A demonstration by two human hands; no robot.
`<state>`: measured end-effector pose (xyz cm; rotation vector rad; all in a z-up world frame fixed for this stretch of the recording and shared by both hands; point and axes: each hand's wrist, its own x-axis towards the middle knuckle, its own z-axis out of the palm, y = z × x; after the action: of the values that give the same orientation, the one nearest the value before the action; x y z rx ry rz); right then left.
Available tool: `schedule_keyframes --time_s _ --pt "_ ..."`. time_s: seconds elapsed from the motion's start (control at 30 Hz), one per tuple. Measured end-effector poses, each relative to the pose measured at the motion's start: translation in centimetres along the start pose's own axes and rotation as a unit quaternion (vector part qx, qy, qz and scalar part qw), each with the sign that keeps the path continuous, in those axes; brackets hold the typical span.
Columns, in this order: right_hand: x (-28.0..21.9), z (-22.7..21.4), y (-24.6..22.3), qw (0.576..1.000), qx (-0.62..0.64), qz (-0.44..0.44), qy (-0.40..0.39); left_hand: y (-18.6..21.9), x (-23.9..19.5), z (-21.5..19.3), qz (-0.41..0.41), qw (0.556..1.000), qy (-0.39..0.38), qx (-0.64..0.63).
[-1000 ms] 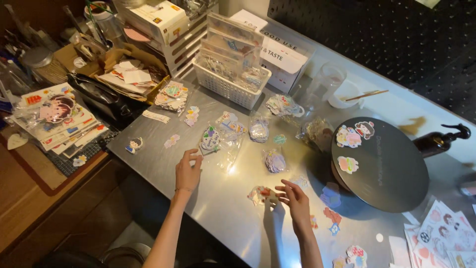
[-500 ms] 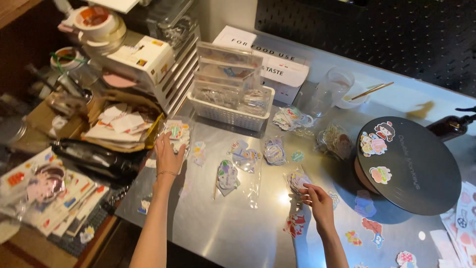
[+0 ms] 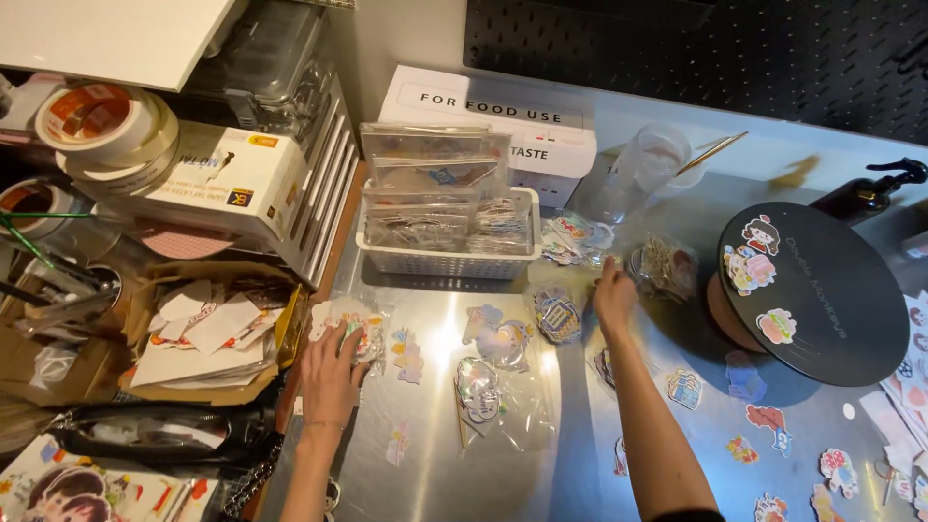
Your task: The person gathers loose stickers from a metal countertop and places them into small clear plastic bags. They then tie the bags with thin string and set the finished bundles aside. The person also discards a sticker backing sheet into a trash bin and continues sorting and bagging additional stickers.
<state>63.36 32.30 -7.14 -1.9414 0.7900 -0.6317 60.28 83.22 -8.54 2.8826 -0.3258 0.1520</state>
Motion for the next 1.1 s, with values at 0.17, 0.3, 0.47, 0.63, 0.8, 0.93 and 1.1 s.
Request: schedule_keyframes --time_s 0.17,0.3,0.47,0.63,0.8,0.93,1.1 --pt "5.6 5.4 0.8 0.922 -0.337 0.184 -0.044 0.9 -0.4 -1.5 0.045 0.990 0.121 -0.060" --pt "7.0 5.4 3.5 0.969 -0.147 0.200 0.003 1.4 -0.4 -2.3 0.036 0.989 0.118 -0.078" --pt "5.5 1.6 3.7 0.945 0.290 0.137 0.068 1.6 -0.8 -2.7 0.037 0.988 0.116 -0.097" --pt "1.6 -3.5 -2.9 0.920 0.333 0.185 0.086 2.7 -0.9 -4.3 0.050 0.984 0.137 -0.099" --pt "-3.3 -7.7 -7.9 0.920 0.358 0.151 0.057 9.6 -1.0 -10.4 -0.033 0.955 0.166 -0.245" --pt "-11.7 -9.5 -11.2 0.982 0.172 -0.017 -0.078 16.9 -2.2 -12.5 -0.245 0.689 -0.150 -0.666" --pt "-20.5 -9.3 -16.4 0.934 0.127 -0.104 -0.316 19.4 -4.3 -9.6 -0.331 0.455 -0.229 -0.794"
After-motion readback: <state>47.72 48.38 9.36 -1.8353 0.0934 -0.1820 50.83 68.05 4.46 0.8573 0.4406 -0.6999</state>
